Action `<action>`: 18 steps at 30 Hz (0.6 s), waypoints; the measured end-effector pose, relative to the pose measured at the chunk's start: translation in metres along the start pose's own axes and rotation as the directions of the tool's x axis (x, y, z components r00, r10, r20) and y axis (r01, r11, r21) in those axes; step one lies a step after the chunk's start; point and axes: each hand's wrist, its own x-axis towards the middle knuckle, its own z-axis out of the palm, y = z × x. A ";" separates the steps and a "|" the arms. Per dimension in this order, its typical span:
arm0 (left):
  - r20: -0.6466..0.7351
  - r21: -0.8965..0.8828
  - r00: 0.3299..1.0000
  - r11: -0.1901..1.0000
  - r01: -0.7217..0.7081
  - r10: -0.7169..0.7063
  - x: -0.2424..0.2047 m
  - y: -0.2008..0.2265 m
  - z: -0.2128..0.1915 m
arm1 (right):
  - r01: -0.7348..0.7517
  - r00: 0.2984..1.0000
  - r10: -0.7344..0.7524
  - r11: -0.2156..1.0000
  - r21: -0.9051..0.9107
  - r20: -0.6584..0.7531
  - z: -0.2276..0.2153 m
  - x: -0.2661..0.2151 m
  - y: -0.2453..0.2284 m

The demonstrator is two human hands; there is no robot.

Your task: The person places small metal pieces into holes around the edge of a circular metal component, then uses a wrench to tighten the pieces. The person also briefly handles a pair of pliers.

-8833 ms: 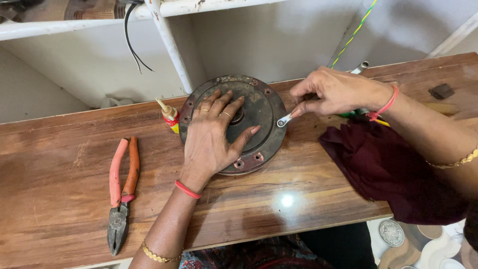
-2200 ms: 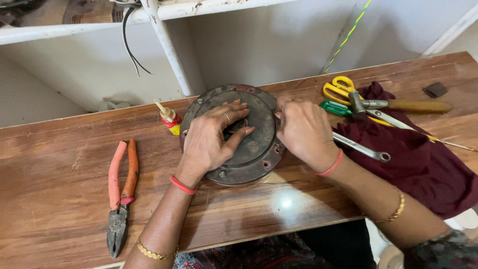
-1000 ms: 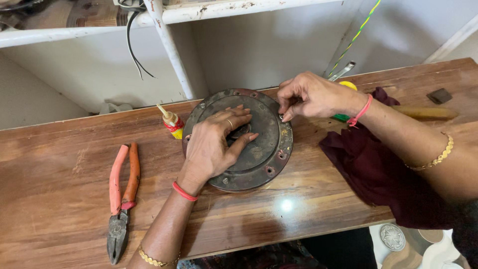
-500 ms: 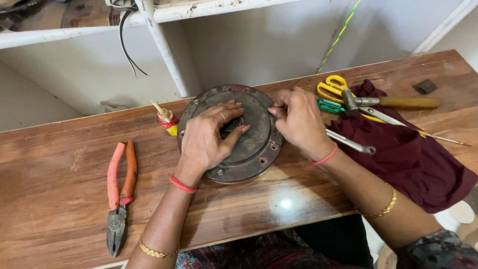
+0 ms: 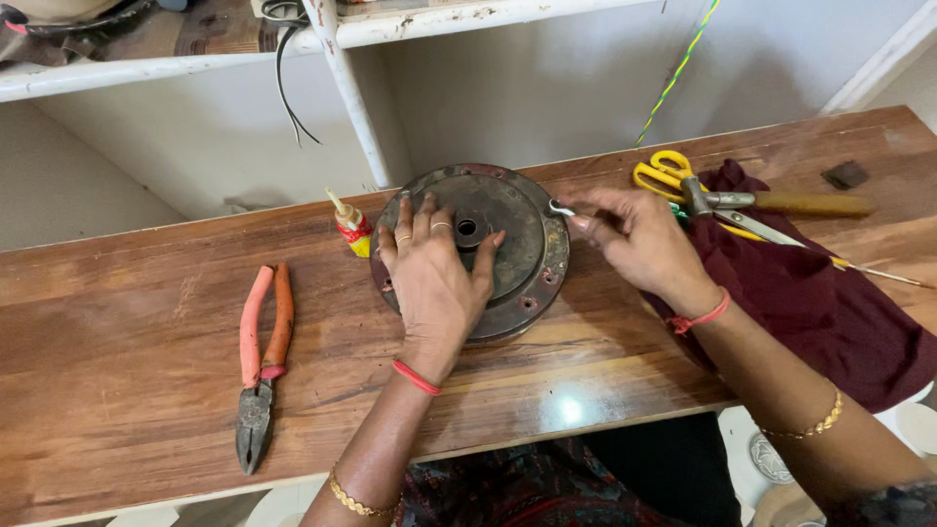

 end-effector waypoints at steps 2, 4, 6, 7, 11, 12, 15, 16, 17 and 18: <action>0.003 -0.096 1.000 0.995 -0.008 0.009 0.001 -0.005 -0.002 | 0.213 0.975 -0.214 0.977 -0.012 -0.054 -0.008 0.006 -0.003; -0.006 -0.169 0.999 0.984 -0.050 0.050 0.004 -0.010 -0.006 | 0.066 0.997 -0.070 0.986 -0.153 -0.021 -0.014 0.011 -0.007; 0.006 -0.205 0.996 0.975 -0.082 0.085 0.007 -0.014 -0.009 | 0.011 0.999 -0.001 0.981 -0.192 0.055 -0.017 0.018 -0.009; 0.014 -0.224 0.995 0.970 -0.097 0.103 0.008 -0.016 -0.011 | 0.027 0.992 -0.007 0.987 -0.158 0.123 -0.018 0.022 -0.008; 0.049 -0.317 0.990 0.942 -0.110 0.132 0.014 -0.022 -0.014 | 0.082 0.963 -0.050 0.990 -0.111 0.266 -0.023 0.033 0.000; 0.063 -0.336 0.991 0.937 -0.092 0.120 0.016 -0.022 -0.015 | 0.062 0.956 -0.031 0.993 -0.098 0.291 -0.026 0.034 0.003; 0.083 -0.350 0.990 0.933 -0.080 0.116 0.019 -0.022 -0.016 | 0.044 0.936 -0.011 0.995 -0.087 0.351 -0.034 0.035 0.011; 0.087 -0.346 0.989 0.935 -0.081 0.118 0.019 -0.022 -0.016 | 0.069 0.931 -0.028 0.993 -0.100 0.364 -0.035 0.034 0.013; 0.096 -0.348 0.989 0.935 -0.070 0.110 0.019 -0.021 -0.016 | 0.094 0.925 -0.045 0.989 -0.112 0.377 -0.037 0.035 0.015; 0.104 -0.348 0.989 0.936 -0.059 0.101 0.019 -0.021 -0.017 | 0.095 0.920 -0.046 0.989 -0.109 0.389 -0.038 0.036 0.015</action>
